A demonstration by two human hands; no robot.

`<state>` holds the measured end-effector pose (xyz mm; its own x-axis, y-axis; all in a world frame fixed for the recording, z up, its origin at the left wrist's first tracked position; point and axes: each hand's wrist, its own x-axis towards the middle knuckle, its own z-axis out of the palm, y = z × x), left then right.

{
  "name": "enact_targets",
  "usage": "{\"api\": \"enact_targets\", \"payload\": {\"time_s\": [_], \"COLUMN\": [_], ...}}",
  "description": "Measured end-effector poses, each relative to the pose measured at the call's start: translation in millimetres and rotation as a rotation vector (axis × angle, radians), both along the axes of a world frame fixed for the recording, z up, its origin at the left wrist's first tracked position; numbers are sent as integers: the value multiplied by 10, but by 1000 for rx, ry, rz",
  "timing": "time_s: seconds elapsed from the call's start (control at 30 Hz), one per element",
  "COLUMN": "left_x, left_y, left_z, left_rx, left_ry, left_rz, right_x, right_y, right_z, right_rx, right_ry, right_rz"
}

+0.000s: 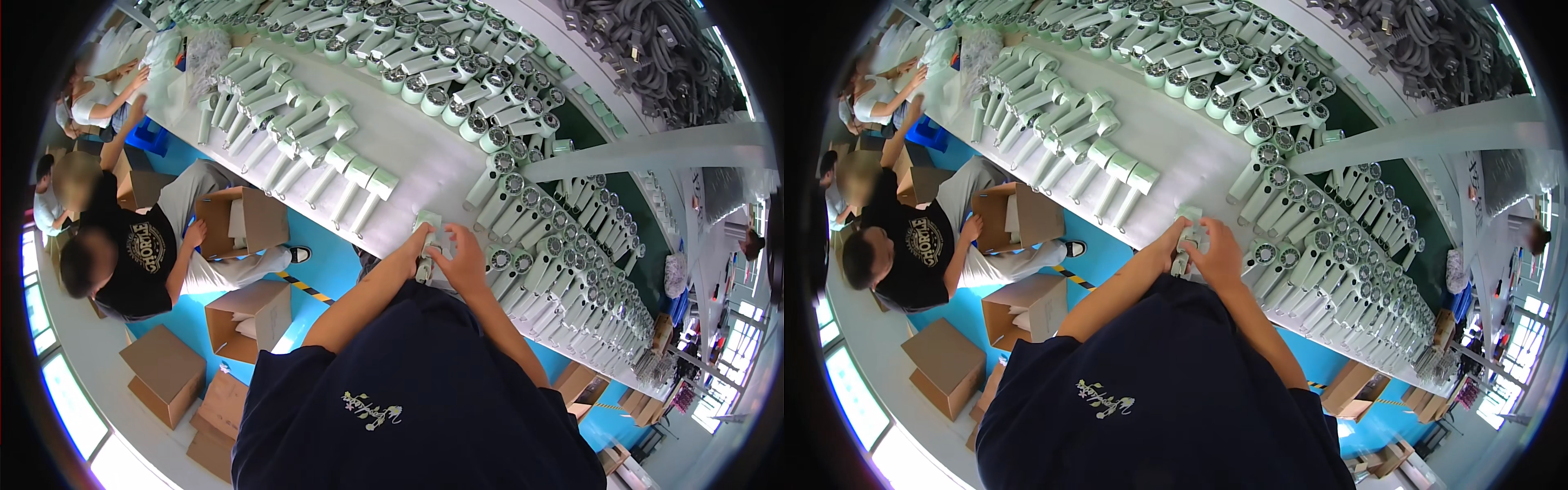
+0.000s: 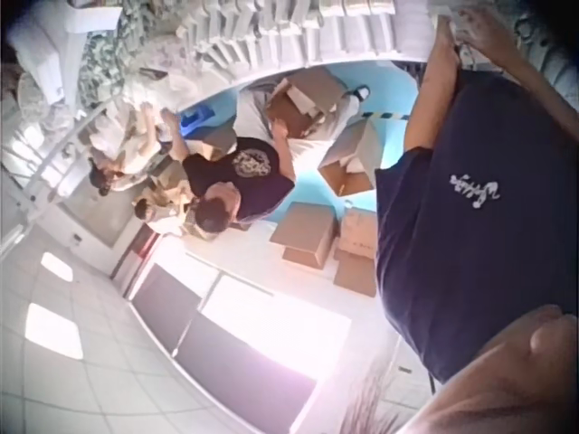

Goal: Apply protective film or labels to plastic electronic components on a production line.

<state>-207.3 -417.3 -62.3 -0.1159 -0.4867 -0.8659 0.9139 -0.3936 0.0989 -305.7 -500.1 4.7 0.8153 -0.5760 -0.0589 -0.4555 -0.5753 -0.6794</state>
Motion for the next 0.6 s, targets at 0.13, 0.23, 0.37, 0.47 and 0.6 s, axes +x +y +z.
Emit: {"api": "enact_targets", "payload": {"time_s": [0.13,0.23,0.37,0.47,0.6], "left_x": [51,31,24,-43,-67], "left_y": [11,-15,1,30,-12], "left_z": [85,92,10,-404,-444], "left_rx": [32,24,20,-44,-64], "left_ry": [54,24,39,90,126], "left_rz": [-19,-18,-38,10,17], "right_x": [33,23,6,-46,-179], "right_y": [-8,27,9,66,196], "right_z": [-31,-70,-36,59,286], "right_rx": [-40,210,84,228,-33], "right_ry": [-14,-89,-57,-153,-157], "right_rz": [-9,-169,-102,-164,131]}}
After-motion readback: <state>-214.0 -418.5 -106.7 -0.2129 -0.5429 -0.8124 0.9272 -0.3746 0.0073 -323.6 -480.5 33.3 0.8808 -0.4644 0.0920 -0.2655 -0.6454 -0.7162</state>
